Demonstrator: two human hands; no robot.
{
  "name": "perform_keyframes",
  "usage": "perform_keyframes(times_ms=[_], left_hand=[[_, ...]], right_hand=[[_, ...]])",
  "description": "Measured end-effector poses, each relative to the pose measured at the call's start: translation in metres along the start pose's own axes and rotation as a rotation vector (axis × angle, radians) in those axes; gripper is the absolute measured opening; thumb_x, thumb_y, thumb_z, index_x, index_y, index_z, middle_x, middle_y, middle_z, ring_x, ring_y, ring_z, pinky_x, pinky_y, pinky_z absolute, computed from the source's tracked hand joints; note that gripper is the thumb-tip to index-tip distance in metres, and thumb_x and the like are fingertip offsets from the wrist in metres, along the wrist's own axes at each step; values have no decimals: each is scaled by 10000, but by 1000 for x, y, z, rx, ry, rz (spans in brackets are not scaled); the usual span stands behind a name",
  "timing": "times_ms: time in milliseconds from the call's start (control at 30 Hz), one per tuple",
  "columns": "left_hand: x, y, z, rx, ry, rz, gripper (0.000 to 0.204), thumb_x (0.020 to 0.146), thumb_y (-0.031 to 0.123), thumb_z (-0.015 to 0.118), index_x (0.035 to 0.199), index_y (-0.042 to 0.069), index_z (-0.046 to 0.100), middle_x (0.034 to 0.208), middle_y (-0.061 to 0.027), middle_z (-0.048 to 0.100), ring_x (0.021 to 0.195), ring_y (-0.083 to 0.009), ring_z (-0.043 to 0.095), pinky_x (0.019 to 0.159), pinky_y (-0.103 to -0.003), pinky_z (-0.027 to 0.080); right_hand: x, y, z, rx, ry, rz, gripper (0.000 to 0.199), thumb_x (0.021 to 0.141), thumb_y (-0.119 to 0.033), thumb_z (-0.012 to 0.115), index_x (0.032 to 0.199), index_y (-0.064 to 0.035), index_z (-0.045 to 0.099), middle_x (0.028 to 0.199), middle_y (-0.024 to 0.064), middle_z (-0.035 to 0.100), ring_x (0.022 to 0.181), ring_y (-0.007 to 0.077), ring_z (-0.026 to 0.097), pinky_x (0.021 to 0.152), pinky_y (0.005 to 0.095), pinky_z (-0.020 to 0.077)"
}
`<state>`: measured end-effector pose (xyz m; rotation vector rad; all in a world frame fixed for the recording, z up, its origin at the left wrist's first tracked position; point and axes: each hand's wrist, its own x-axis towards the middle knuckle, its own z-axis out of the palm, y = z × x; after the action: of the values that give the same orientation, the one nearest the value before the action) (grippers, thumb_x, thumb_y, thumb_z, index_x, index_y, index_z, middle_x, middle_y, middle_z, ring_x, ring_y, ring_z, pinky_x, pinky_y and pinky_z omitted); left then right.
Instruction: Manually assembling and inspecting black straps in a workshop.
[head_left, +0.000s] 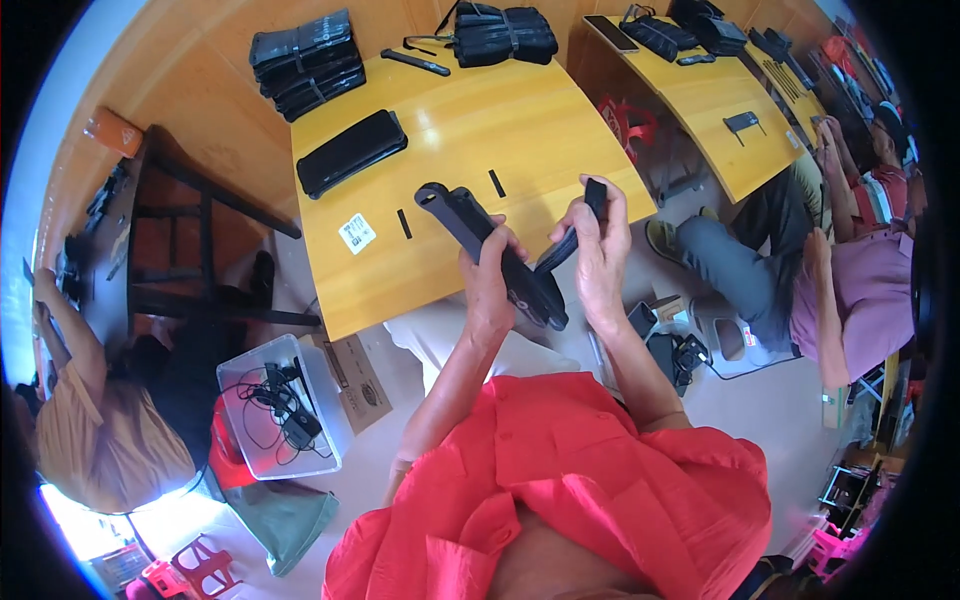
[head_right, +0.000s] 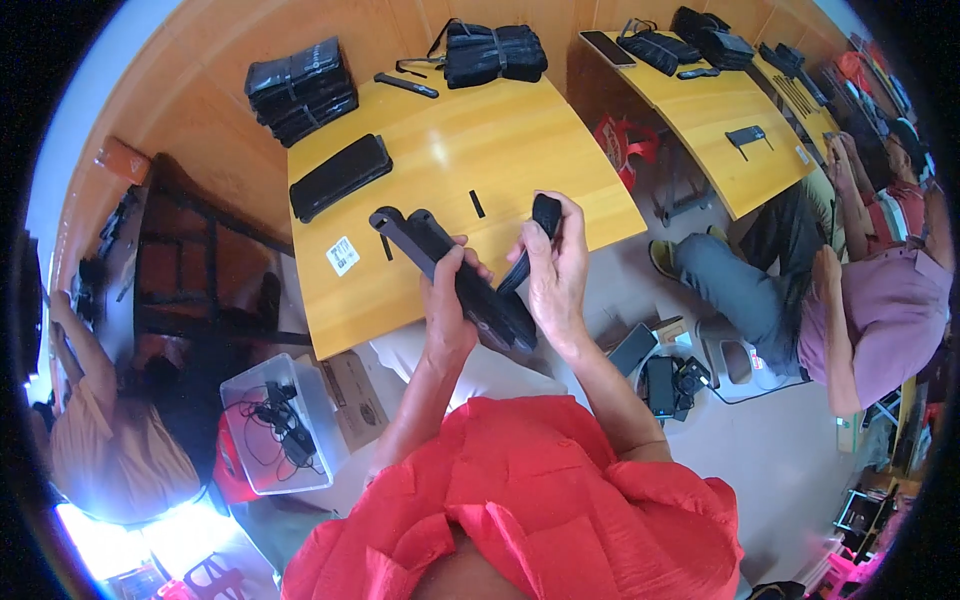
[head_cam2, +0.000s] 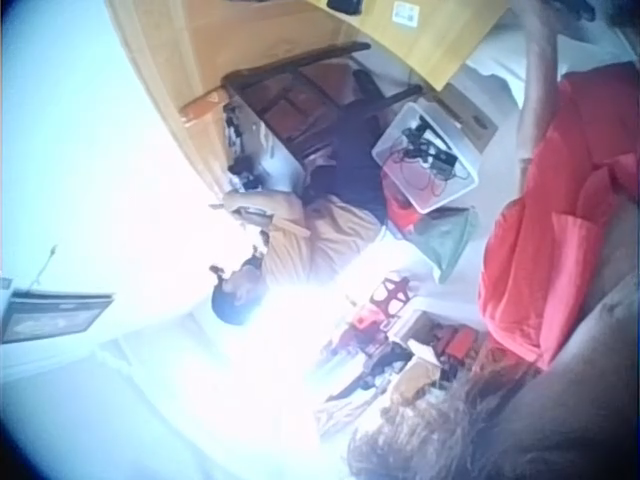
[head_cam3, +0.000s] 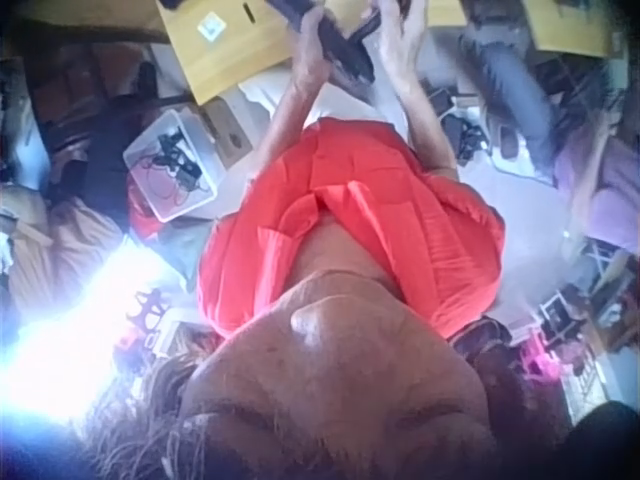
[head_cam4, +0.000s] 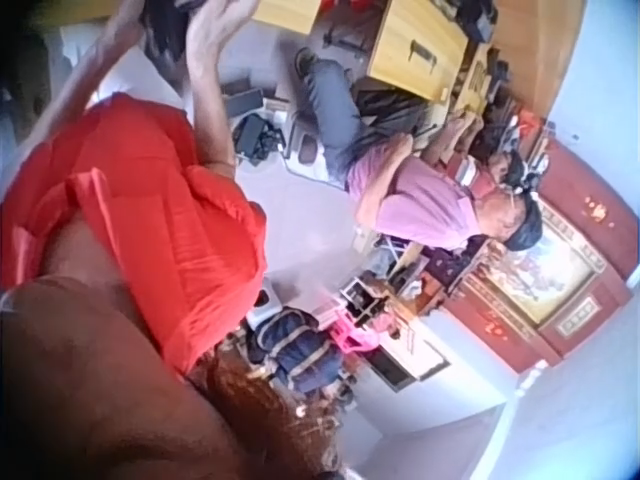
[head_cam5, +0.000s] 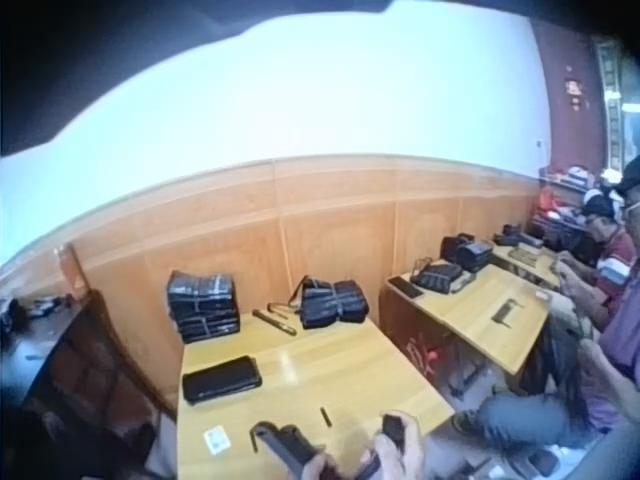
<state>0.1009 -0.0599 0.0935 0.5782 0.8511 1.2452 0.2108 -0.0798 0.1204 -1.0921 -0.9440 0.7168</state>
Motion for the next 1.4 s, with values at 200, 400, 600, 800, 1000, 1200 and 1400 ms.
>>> perform_keyframes(times_ms=[200, 400, 600, 800, 1000, 1200, 1400], left_hand=[[1, 2, 1, 67, -2, 27, 284, 818, 155, 552, 1042, 18, 444, 711, -29, 481, 635, -132, 504, 602, -272, 441], [33, 24, -49, -268, 258, -35, 169, 788, 217, 581, 860, 103, 479, 679, -9, 478, 603, -123, 483, 572, -265, 426], [44, 52, -53, -145, 53, -4, 346, 809, 281, 562, 1055, 44, 511, 769, -22, 449, 735, -153, 513, 654, -294, 448], [100, -28, 11, 277, -163, -289, 358, 807, 436, 517, 962, 126, 609, 800, 2, 521, 770, -129, 512, 669, -287, 400], [137, -79, 68, 548, 6, -227, 308, 761, 328, 631, 823, 29, 589, 657, -68, 569, 536, -183, 545, 448, -366, 423], [152, -94, 61, 1276, 191, 246, 478, 732, 284, 716, 1047, -6, 503, 980, -170, 539, 924, -323, 556, 778, -411, 488], [131, -85, 23, 985, -105, 320, 429, 763, 306, 671, 1041, 1, 551, 968, -175, 573, 901, -312, 574, 776, -393, 471]], right_hand=[[-7, -1, 14, 123, 112, -147, 322, 920, -154, 468, 1201, -33, 367, 763, 46, 423, 589, 72, 416, 545, 206, 366], [22, -51, -33, 143, 525, -407, 364, 918, -353, 496, 1129, -68, 413, 676, -8, 389, 490, 66, 364, 427, 213, 313], [43, -76, -97, 155, 579, -443, 369, 902, -321, 529, 1138, -51, 442, 743, 17, 423, 558, 97, 399, 474, 227, 323], [33, -66, -92, 157, 544, -341, 345, 940, -293, 465, 1200, -69, 434, 816, 13, 461, 575, 85, 436, 461, 216, 342], [30, -68, -106, 16, 606, -371, 386, 937, -310, 474, 1224, -56, 422, 797, 18, 409, 588, 82, 419, 450, 214, 355], [27, -60, -109, -13, 548, -251, 397, 942, -306, 460, 1241, -48, 426, 796, 22, 432, 599, 84, 455, 451, 219, 396], [35, -47, -78, -25, 323, -58, 436, 946, -359, 404, 1251, -50, 436, 789, 37, 492, 660, 113, 543, 538, 228, 484]])
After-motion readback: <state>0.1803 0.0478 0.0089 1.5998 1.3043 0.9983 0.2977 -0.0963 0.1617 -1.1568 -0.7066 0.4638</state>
